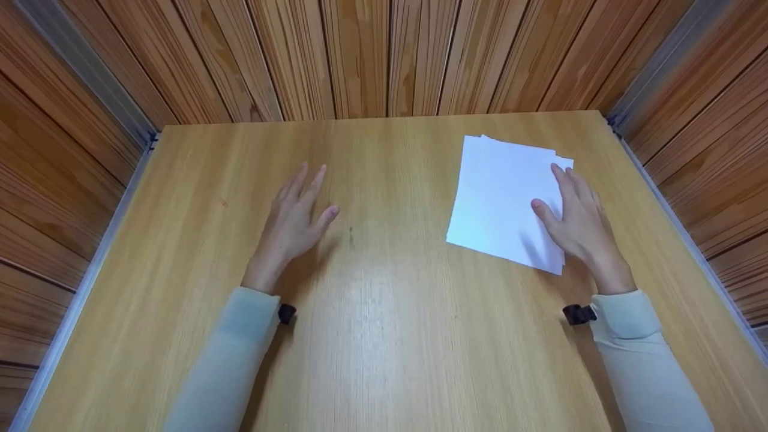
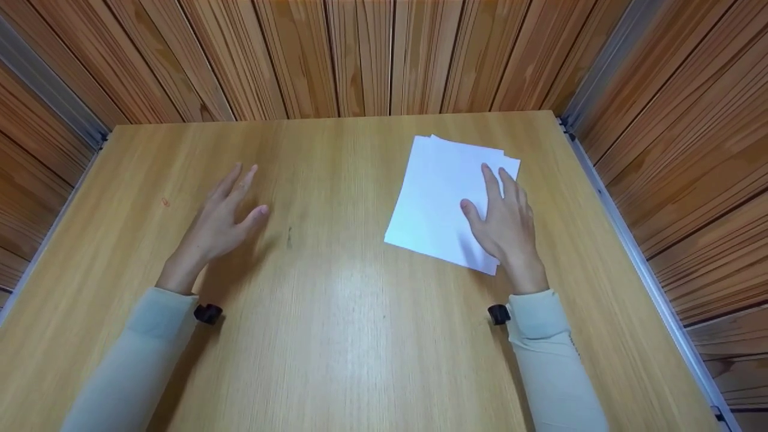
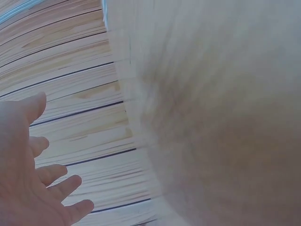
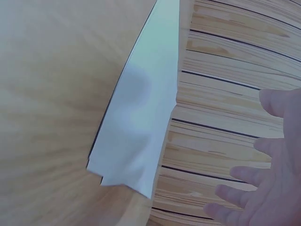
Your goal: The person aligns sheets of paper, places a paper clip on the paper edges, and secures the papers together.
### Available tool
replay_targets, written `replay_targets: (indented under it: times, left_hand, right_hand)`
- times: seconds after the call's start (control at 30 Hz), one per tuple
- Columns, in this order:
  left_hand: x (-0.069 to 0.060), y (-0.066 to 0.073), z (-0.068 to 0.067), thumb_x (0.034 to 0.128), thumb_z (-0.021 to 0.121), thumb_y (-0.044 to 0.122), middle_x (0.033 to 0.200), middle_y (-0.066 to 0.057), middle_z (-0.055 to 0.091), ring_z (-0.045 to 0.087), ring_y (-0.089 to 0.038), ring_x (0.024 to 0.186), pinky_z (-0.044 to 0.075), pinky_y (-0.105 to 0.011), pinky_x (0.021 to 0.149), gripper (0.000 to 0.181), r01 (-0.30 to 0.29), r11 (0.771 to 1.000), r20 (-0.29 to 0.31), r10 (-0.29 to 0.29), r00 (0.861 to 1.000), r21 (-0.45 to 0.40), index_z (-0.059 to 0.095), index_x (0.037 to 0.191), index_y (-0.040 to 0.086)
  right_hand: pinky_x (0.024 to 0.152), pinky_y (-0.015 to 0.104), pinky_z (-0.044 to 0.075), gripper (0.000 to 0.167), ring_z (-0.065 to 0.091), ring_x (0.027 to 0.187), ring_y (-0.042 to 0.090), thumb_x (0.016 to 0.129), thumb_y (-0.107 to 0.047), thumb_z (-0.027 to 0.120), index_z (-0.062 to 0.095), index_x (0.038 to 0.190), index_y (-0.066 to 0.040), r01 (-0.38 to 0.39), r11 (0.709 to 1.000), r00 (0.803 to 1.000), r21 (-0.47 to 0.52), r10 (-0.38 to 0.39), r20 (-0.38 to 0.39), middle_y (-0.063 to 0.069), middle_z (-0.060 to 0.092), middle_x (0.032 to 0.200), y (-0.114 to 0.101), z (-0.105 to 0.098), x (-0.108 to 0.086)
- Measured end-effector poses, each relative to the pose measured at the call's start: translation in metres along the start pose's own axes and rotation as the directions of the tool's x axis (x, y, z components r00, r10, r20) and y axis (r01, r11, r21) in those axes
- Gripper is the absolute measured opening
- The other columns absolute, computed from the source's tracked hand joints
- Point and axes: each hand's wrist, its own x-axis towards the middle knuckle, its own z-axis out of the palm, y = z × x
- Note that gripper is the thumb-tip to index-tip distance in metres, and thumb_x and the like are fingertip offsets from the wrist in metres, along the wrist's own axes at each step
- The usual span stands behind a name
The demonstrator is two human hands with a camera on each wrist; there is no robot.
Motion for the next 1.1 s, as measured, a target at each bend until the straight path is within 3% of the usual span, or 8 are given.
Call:
replay_targets:
  times: [0.27, 0.73, 0.97, 1.1]
  left_hand:
    - [0.011, 0.014, 0.006, 0.1088, 0.058, 0.047, 0.177, -0.015, 0.014, 0.02, -0.047, 0.159, 0.023, -0.07, 0.122, 0.075, -0.003, 0.998, 0.014, 0.004, 1.0, -0.059, 0.02, 0.171, 0.03]
    - [0.025, 0.041, 0.029, 0.1086, 0.058, 0.045, 0.177, -0.012, 0.016, 0.021, -0.041, 0.161, 0.027, -0.067, 0.123, 0.074, 0.008, 0.991, 0.056, -0.001, 0.998, -0.132, 0.02, 0.171, 0.032]
    - [0.032, 0.059, 0.042, 0.1087, 0.06, 0.042, 0.175, -0.016, 0.023, 0.024, -0.039, 0.16, 0.028, -0.062, 0.124, 0.072, -0.038, 0.992, 0.054, 0.044, 0.998, -0.123, 0.026, 0.17, 0.026]
    - [0.035, 0.069, 0.052, 0.1088, 0.06, 0.042, 0.175, -0.013, 0.023, 0.023, -0.037, 0.16, 0.029, -0.061, 0.125, 0.071, -0.047, 0.991, 0.072, 0.056, 0.996, -0.128, 0.028, 0.17, 0.026]
  right_hand:
    - [0.115, 0.082, 0.018, 0.081, 0.015, 0.157, 0.055, 0.109, -0.052, 0.05, 0.012, 0.172, -0.017, -0.029, 0.997, 1.0, 0.066, 0.029, -0.005, 0.027, 0.013, 0.174, 0.01, -0.004, 0.009]
    - [0.116, 0.081, 0.018, 0.084, 0.015, 0.156, 0.056, 0.108, -0.057, 0.045, 0.01, 0.172, -0.014, -0.119, 0.981, 0.993, 0.152, 0.115, 0.032, 0.029, 0.011, 0.173, 0.029, -0.007, 0.024]
    - [0.112, 0.076, 0.032, 0.083, 0.033, 0.146, 0.06, 0.11, -0.052, 0.047, 0.014, 0.17, -0.006, -0.116, 0.98, 0.993, 0.164, 0.114, 0.022, 0.034, 0.021, 0.168, 0.036, -0.006, 0.029]
    - [0.112, 0.076, 0.033, 0.083, 0.033, 0.145, 0.061, 0.11, -0.052, 0.047, 0.014, 0.17, -0.006, -0.131, 0.975, 0.991, 0.179, 0.127, 0.034, 0.034, 0.02, 0.168, 0.04, -0.005, 0.034]
